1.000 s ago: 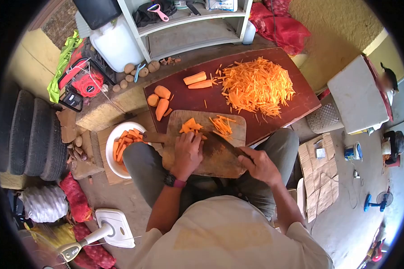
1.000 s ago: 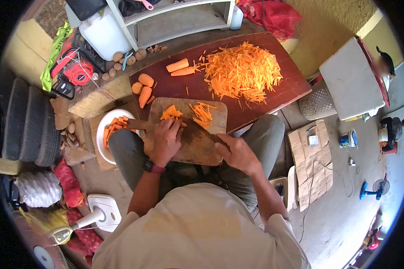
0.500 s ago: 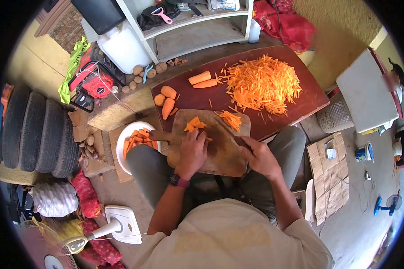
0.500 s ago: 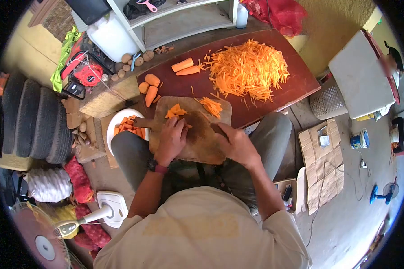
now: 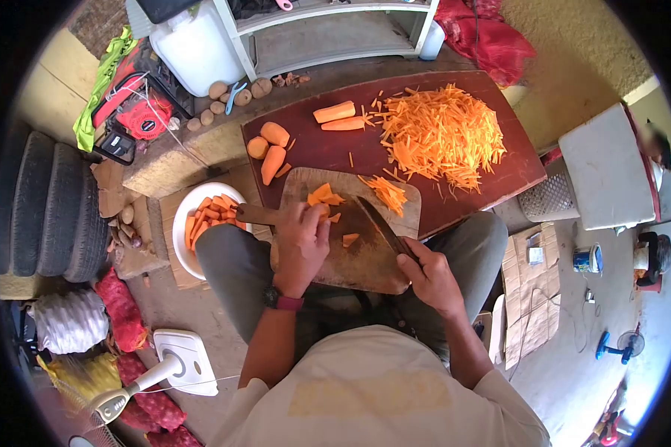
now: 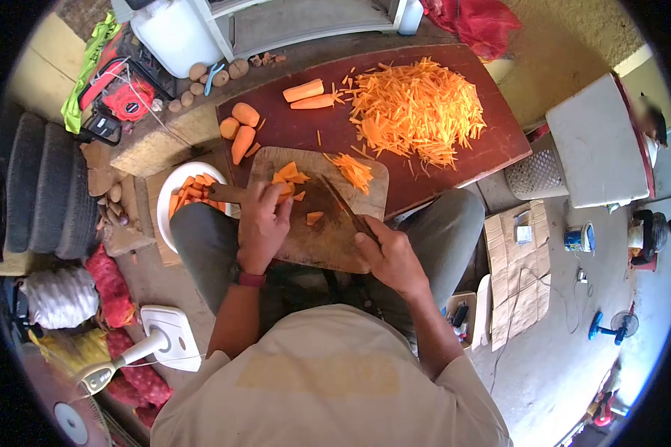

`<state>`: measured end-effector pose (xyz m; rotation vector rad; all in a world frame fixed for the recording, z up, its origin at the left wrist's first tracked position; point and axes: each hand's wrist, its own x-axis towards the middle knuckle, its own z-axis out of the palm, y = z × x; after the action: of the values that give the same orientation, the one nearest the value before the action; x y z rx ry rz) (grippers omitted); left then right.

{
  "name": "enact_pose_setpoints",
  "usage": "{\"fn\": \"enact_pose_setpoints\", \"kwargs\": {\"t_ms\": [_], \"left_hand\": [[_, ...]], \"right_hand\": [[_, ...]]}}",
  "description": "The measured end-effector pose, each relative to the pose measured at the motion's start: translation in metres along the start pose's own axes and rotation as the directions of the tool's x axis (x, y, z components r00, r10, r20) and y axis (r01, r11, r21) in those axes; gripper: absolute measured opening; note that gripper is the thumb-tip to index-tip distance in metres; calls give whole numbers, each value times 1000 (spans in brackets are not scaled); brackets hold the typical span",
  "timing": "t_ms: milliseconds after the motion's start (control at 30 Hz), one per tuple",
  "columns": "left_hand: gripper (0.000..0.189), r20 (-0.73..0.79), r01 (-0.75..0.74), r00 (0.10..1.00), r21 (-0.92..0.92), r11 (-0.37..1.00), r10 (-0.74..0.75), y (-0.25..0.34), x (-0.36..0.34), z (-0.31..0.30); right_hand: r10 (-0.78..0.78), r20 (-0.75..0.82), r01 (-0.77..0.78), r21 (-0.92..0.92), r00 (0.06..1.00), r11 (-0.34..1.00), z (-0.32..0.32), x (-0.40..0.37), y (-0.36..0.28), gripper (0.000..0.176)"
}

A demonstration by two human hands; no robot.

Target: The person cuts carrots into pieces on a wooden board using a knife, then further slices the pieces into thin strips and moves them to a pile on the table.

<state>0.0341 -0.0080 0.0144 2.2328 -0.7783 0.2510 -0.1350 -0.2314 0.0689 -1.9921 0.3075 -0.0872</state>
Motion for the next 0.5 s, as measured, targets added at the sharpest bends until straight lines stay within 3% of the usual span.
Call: {"fn": "enact_pose_setpoints", "kwargs": {"t_ms": [67,267,367,500], "left_hand": [[42,3,11,1000,120,993,-11,-10,2,-2],[57,13,30,999,95,995,-32,-13,15,4],[56,41,34,998,136,990,-40,-15,25,13],[45,50,-17,999,51,999,14,-21,25,21]], "right_hand": [[15,6,-15,-8,1000,1000,1,1,3,33],[-35,23,36,-51,999,998,6,-2,-3,32],[3,62,1,-55,998,999,6,-1,-7,38],[47,82,-40,-77,996,996,6,0,-8,41]]}}
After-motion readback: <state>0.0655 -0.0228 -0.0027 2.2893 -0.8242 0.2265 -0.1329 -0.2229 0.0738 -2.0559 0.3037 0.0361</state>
